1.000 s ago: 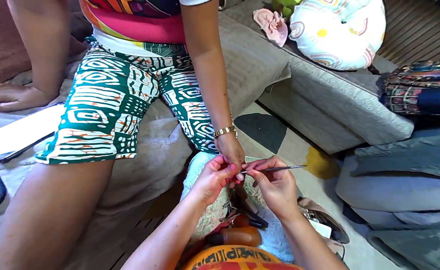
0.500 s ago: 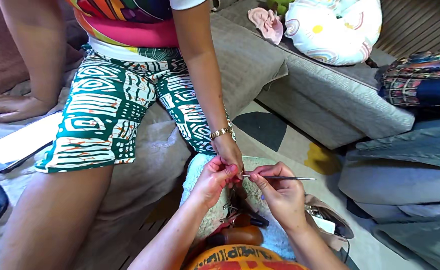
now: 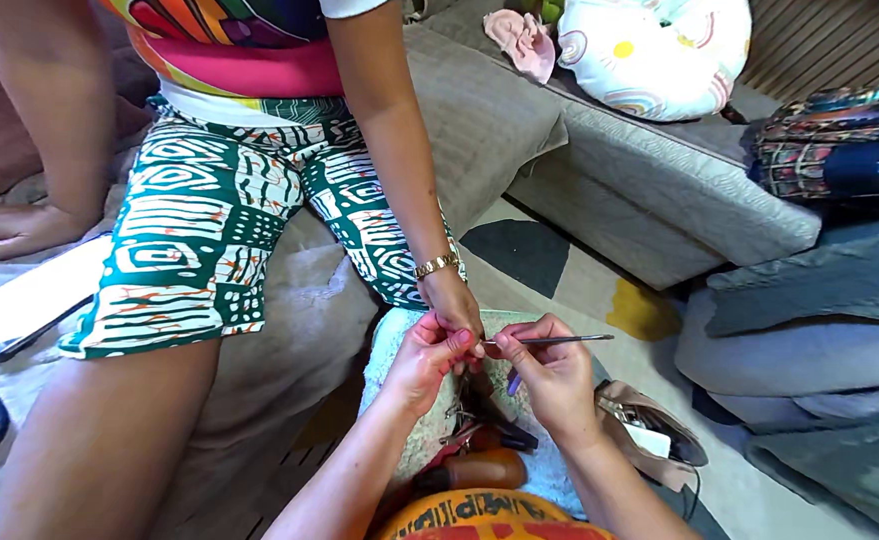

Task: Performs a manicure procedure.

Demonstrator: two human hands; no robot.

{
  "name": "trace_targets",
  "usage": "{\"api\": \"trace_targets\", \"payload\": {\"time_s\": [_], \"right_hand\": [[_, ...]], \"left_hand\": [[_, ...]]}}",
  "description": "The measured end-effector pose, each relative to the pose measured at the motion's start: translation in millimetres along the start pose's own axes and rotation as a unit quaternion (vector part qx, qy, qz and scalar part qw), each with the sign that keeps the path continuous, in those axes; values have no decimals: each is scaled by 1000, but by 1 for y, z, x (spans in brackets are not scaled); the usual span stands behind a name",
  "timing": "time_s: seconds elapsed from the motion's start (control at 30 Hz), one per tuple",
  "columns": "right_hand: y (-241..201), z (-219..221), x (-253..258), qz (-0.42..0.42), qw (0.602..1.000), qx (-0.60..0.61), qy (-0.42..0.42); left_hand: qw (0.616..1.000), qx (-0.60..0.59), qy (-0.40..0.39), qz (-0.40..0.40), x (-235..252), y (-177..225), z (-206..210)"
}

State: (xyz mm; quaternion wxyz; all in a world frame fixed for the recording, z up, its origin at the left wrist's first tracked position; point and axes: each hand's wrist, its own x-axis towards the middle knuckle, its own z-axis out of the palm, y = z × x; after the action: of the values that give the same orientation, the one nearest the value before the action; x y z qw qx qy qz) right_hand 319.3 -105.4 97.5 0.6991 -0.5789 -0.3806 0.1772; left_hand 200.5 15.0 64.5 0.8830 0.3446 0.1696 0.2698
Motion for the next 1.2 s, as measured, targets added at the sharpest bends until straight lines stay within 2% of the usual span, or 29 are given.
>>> {"api": "trace_targets", "payload": {"time_s": [0.1, 0.33, 0.6, 0.67, 0.7, 0.73, 0.8, 0.87, 0.9, 0.93, 0.97, 1.03, 1.1, 1.13, 1.2], "right_hand": [[3, -3, 1, 36, 998, 48, 5], [-2, 4, -7, -66, 997, -41, -12], [1, -4, 0, 39, 998, 53, 10], [-2, -17, -1, 24, 1000, -13, 6], [-2, -27, -1, 5, 994, -106, 4], [0, -39, -2, -20, 971, -237, 3], [7, -59, -9, -35, 863, -504, -4], [10, -64, -19, 38, 770, -636, -41], [11, -64, -22, 48, 750, -658, -53], [8, -64, -22, 45, 754, -653, -61], [2, -62, -21, 41, 781, -620, -67], [-10, -56, -13, -19, 867, -493, -70], [-22, -33, -6, -56, 961, -245, -115], [-27, -17, -6, -55, 981, -103, -156], [-29, 13, -5, -58, 968, 52, -237]], "left_hand": [[1000, -3, -9, 2, 0, 0, -1], [1000, -3, 7, 4, -1, 0, 1], [999, -2, -44, -8, 1, 0, -9], [998, -7, -55, -10, 1, 1, -11], [998, -8, -57, -11, 2, 1, -12], [998, -9, -56, -12, 2, 1, -12], [998, -11, -53, -14, 2, 1, -12], [998, -17, -56, -14, 3, -1, -13], [998, -17, -54, -15, 4, -2, -13], [998, -15, -51, -15, 5, -2, -11], [999, -10, -43, -16, 5, -2, -10], [999, -1, -27, -18, 4, -2, -6], [1000, 12, -7, -15, 3, 0, -2], [1000, 24, 6, -13, 2, 1, 0], [999, 40, 37, -4, -2, 3, 7]]}}
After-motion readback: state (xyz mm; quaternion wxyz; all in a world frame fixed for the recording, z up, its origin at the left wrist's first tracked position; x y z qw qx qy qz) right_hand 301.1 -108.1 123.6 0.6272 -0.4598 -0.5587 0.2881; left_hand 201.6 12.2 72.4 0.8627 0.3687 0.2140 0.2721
